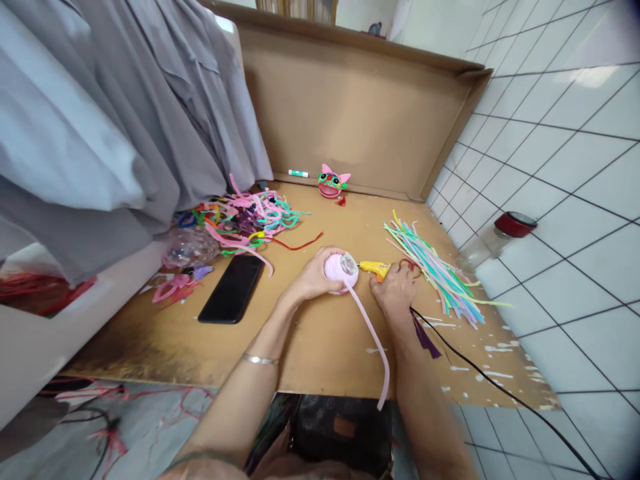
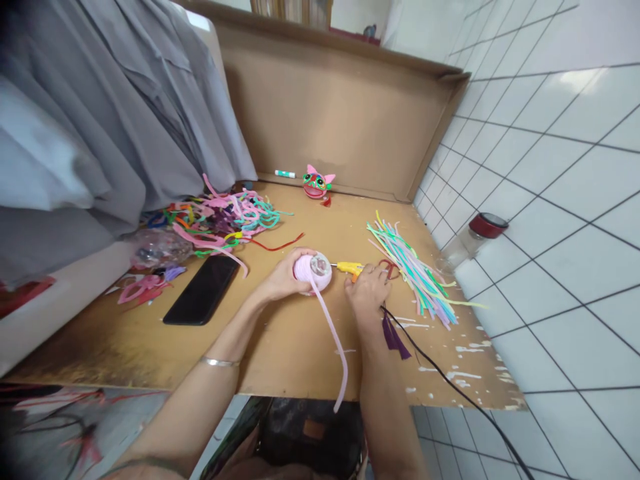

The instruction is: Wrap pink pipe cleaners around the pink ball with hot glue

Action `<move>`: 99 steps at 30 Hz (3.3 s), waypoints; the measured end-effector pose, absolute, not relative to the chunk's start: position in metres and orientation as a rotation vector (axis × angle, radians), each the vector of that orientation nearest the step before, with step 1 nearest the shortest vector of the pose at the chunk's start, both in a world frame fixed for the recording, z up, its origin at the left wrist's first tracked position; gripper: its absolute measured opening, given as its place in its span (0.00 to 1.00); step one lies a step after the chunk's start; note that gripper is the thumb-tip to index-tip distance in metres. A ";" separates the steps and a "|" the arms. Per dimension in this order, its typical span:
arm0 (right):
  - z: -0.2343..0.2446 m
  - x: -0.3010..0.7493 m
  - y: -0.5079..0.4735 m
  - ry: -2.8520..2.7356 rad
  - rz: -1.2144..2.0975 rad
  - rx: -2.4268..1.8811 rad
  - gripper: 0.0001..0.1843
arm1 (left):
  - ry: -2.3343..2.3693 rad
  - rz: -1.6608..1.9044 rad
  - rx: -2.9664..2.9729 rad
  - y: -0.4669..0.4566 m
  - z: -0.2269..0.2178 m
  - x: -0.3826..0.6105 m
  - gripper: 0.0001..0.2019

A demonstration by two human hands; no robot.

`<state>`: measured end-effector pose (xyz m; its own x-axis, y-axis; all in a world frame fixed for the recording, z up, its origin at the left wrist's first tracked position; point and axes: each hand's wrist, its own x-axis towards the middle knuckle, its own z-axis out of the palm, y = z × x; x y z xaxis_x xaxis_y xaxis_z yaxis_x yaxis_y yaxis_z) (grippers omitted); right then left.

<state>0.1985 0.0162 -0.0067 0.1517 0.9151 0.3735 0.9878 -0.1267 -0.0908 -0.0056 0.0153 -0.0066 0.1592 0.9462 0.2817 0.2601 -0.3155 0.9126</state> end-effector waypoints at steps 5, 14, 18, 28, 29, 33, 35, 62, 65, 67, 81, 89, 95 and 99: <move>0.003 0.192 0.011 -2.030 -0.243 -1.359 0.20 | 1.159 1.199 1.774 0.015 -0.006 -0.005 0.35; -0.003 0.169 0.001 -1.995 -0.223 -0.705 0.08 | 1.131 1.211 1.919 0.012 -0.004 -0.005 0.33; -0.004 0.165 -0.003 -1.995 -0.233 -0.668 0.07 | 1.082 1.215 1.997 0.012 -0.005 -0.006 0.31; -0.010 0.161 0.001 -1.943 -0.259 -0.614 0.11 | 1.103 1.194 2.071 0.011 -0.005 -0.006 0.32; -0.011 0.161 0.002 -1.929 -0.256 -0.607 0.11 | 1.113 1.190 2.071 0.011 -0.006 -0.005 0.32; -0.013 0.160 0.002 -1.916 -0.249 -0.613 0.12 | 1.173 1.174 2.050 0.010 -0.008 -0.005 0.39; -0.012 0.160 0.000 -1.925 -0.219 -0.640 0.12 | 1.186 1.170 2.054 0.010 -0.008 -0.005 0.42; 0.000 0.157 0.005 -1.485 0.490 -0.937 0.09 | 1.105 1.180 2.141 0.008 -0.001 -0.002 0.30; -0.002 0.156 0.011 -1.375 0.573 -0.998 0.12 | 1.098 1.181 2.147 0.008 -0.001 -0.002 0.30; -0.002 0.155 0.014 -1.341 0.624 -1.019 0.13 | 1.094 1.183 2.157 0.009 -0.002 -0.002 0.30; 0.002 0.155 0.013 -1.479 0.588 -0.998 0.12 | 1.157 1.179 2.065 0.009 0.000 -0.003 0.31; -0.009 0.181 0.017 -1.714 0.144 -1.193 0.11 | 1.241 1.210 1.903 0.011 -0.001 -0.006 0.32; -0.018 0.212 0.031 -1.624 -0.269 -1.854 0.20 | 1.275 1.234 1.737 0.015 -0.002 -0.009 0.32; -0.020 0.213 0.033 -1.726 -0.213 -2.196 0.32 | 1.299 1.244 1.717 0.016 -0.003 -0.008 0.32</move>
